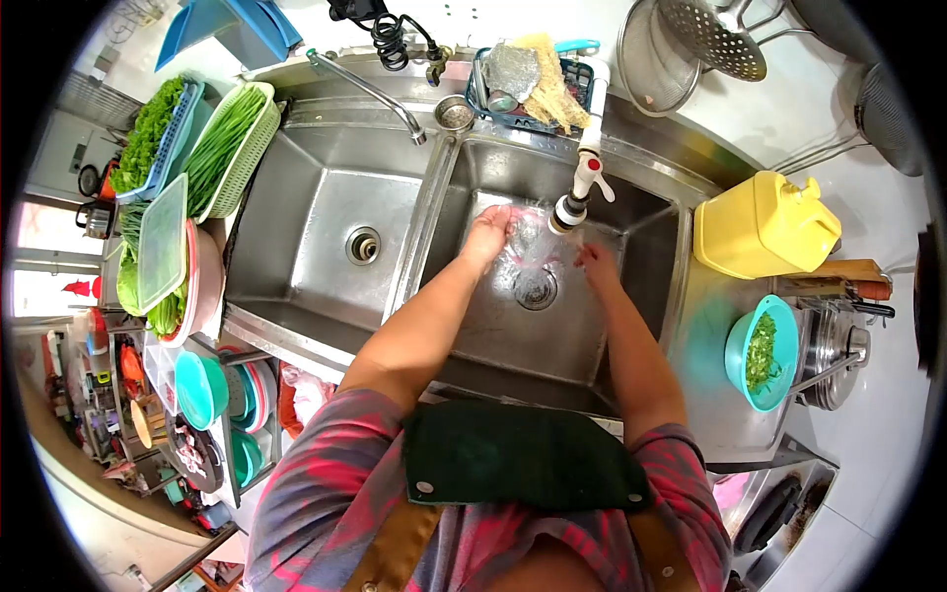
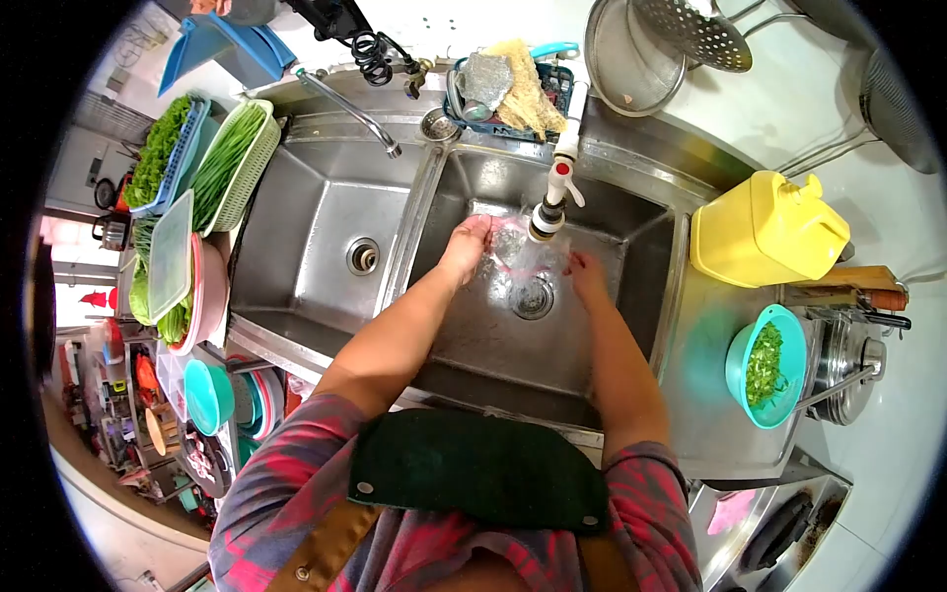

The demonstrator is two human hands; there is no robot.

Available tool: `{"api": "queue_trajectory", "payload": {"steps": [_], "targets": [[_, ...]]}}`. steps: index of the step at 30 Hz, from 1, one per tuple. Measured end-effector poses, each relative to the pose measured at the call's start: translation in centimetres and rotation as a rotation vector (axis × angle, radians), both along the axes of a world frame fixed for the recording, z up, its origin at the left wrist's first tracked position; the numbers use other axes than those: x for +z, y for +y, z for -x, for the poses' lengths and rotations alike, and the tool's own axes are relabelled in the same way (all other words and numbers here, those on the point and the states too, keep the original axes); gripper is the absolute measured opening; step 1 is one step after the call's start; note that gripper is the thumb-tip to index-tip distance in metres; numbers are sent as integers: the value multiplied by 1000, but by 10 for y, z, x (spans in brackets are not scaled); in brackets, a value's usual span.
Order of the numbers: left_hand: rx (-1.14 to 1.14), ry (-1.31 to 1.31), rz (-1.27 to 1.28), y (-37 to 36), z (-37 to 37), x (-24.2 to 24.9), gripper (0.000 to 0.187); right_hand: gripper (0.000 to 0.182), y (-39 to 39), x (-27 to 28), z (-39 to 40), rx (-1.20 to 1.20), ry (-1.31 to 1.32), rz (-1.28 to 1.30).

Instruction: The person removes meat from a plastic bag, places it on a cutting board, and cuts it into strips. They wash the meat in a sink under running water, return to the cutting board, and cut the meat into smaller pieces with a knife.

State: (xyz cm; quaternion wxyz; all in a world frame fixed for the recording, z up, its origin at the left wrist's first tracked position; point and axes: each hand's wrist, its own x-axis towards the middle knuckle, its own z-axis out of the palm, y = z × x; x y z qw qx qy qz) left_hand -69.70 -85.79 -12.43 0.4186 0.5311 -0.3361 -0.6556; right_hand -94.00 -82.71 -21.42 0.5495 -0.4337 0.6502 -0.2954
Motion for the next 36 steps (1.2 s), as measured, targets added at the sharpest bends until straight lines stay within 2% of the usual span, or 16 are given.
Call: {"api": "queue_trajectory", "payload": {"steps": [1,3,4,6,8,9,10,13,14,16,20,23,27,28,31,36], "targets": [[1,-2,3,0,1,2,23,39,8,14,-9,1,-2,3],[-191,-32,-5,4,9,6,21,45,27,40,-34,209,890,238],[-233,-132,16,7,15,-2,15,45,27,33,-43,211,887,250],[-316,-473,263,19,27,-9,13,61,13,12,-75,142,168,767],[-39,-969,721,28,39,-26,17,51,-2,16,-93,227,-146,589],[-217,-954,487,25,40,-19,24,46,-11,7,-90,284,-244,403],[45,-863,595,19,55,-56,18,41,-13,13,-97,297,-123,538],[-5,-153,381,3,58,-24,19,34,-34,-37,-103,97,265,679],[107,223,87,24,47,53,20,33,-38,-43,-108,34,349,680],[118,172,135,23,41,62,24,35,-8,60,-107,127,71,471],[181,-65,343,36,52,64,29,45,-9,-25,-74,349,217,471],[244,-43,244,44,47,91,26,48,-2,-12,-79,364,353,691],[236,-464,711,40,35,69,21,41,3,-15,-82,412,371,832],[114,-147,276,43,29,94,23,38,7,-15,-81,431,297,790],[141,-2,278,47,25,114,25,32,7,6,-86,274,-171,92],[178,78,202,50,23,150,24,33,18,15,-77,410,-158,-10]]}}
